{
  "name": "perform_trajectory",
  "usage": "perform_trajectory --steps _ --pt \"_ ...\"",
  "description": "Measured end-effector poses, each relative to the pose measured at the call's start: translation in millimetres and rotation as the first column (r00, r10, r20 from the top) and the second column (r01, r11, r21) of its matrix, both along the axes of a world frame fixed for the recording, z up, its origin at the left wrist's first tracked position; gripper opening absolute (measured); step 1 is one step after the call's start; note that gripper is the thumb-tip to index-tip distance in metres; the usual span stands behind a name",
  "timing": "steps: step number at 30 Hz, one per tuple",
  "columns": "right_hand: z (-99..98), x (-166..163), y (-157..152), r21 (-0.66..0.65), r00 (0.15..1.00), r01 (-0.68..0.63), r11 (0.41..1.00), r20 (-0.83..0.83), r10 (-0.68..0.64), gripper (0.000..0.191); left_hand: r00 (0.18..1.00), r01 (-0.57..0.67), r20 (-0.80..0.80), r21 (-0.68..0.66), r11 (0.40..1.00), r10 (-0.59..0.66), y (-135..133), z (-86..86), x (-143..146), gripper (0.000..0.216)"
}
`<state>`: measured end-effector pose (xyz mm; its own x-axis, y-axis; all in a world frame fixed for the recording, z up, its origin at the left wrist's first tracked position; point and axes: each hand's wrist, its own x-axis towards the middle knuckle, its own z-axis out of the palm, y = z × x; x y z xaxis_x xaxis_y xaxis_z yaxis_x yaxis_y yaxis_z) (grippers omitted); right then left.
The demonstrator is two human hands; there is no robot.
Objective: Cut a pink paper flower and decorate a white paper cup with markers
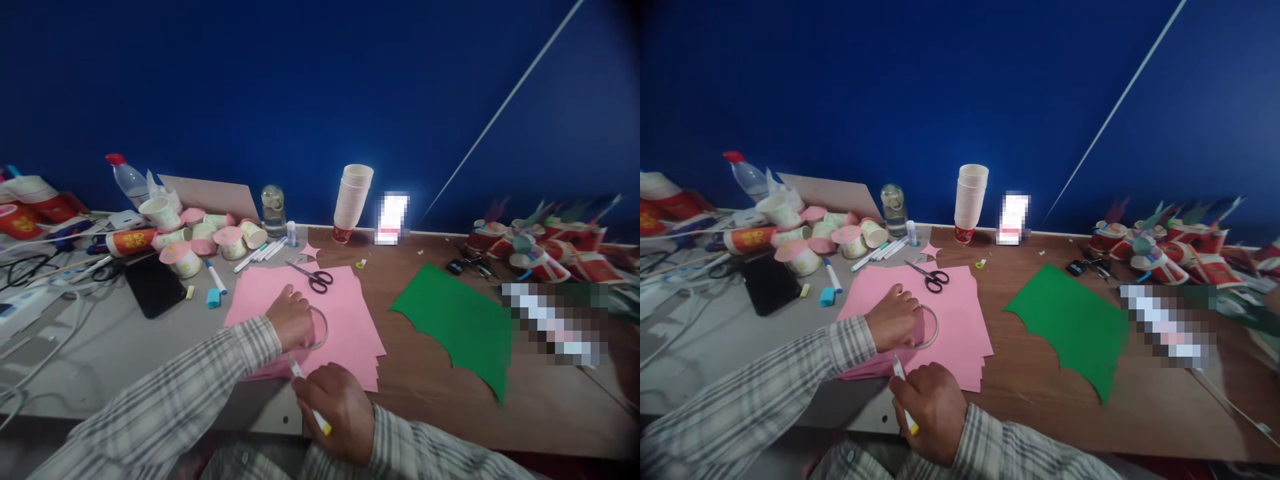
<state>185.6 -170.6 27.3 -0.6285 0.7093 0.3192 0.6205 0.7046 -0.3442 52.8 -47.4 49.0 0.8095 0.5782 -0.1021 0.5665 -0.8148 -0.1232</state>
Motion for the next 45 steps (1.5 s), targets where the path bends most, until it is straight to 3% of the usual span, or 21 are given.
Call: perform_trajectory --steps 10,21,27,34,39,41,45 --pt "-13.0 -7.2 11.1 0.057 0.996 0.077 0.995 0.050 -0.080 0.014 1.000 -0.014 -0.009 -0.017 1.000 0.014 -2.1 2.2 0.2 0.043" --pt "-16.0 34.5 1.5 -0.003 0.992 0.114 0.994 -0.054 -0.114 0.018 1.000 -0.004 0.008 -0.021 1.000 0.004 -0.5 -1.4 -0.7 0.039" --pt "-10.7 60.4 18.3 -0.124 0.940 0.216 0.969 -0.242 -0.240 0.015 1.000 -0.026 -0.002 -0.035 0.999 0.026 -0.6 0.4 1.6 0.037" --pt "16.2 75.4 37.6 -0.409 0.747 0.304 0.860 -0.458 -0.482 0.019 0.999 -0.030 -0.032 -0.061 0.998 0.028 -0.7 3.9 3.8 0.036" --pt "36.6 84.2 56.5 -0.660 0.626 0.142 0.738 -0.517 -0.584 0.024 0.996 -0.069 -0.069 -0.066 0.995 0.064 -3.3 9.9 7.3 0.042" --pt "42.5 83.2 56.0 -0.689 0.647 0.078 0.721 -0.515 -0.562 0.022 0.997 -0.066 -0.053 -0.077 0.995 0.062 -4.5 12.4 8.1 0.039" --pt "48.2 70.3 42.5 -0.662 0.815 0.025 0.749 -0.420 -0.399 0.017 0.996 -0.068 -0.067 -0.119 0.991 0.061 -5.4 15.5 9.0 0.036"
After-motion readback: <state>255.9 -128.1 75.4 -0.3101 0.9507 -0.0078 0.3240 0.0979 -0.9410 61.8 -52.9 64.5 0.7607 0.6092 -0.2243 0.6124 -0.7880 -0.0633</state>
